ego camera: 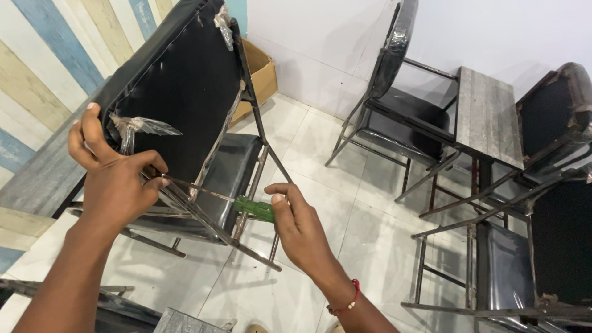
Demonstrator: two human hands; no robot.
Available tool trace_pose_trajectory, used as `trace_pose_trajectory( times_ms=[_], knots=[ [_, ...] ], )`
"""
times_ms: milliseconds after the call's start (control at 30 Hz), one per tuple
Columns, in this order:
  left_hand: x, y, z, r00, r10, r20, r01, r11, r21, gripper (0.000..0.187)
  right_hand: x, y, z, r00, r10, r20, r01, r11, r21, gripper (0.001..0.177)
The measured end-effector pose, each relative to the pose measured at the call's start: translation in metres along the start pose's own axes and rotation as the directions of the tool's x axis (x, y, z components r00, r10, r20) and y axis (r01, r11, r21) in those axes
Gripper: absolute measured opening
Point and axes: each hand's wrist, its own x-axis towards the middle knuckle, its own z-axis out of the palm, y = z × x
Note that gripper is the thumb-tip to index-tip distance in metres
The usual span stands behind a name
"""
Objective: The person uses a screwdriver to remove screws from the backrest of a black chair. They unscrew fasteners at multiple points, lift the backrest away from the seat frame, and place the removed screws on a nearby desk surface.
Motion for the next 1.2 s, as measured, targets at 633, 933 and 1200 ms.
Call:
trace_pose_trajectory(
  times_ms=[633,933,1200],
  knots=[
    [-0.002,0.006,0.000,0.997,0.005,-0.078,-0.011,0.998,-0.066,0.026,-0.005,0.009,0.005,0.966,-0.252,-0.049,0.254,0.966,0.045,0.028],
    [-0.001,0.011,-0.003,0.998,-0.022,-0.059,0.018,0.998,-0.066,0.028,0.000,0.001,-0.003,0.995,-0.057,-0.082,0.049,0.994,-0.097,0.024],
    [-0.002,0.000,-0.002,0.997,0.068,-0.048,-0.070,0.996,-0.046,0.026,-0.006,-0.009,-0.001,0.984,-0.176,-0.028,0.172,0.981,-0.090,0.033]
  ],
)
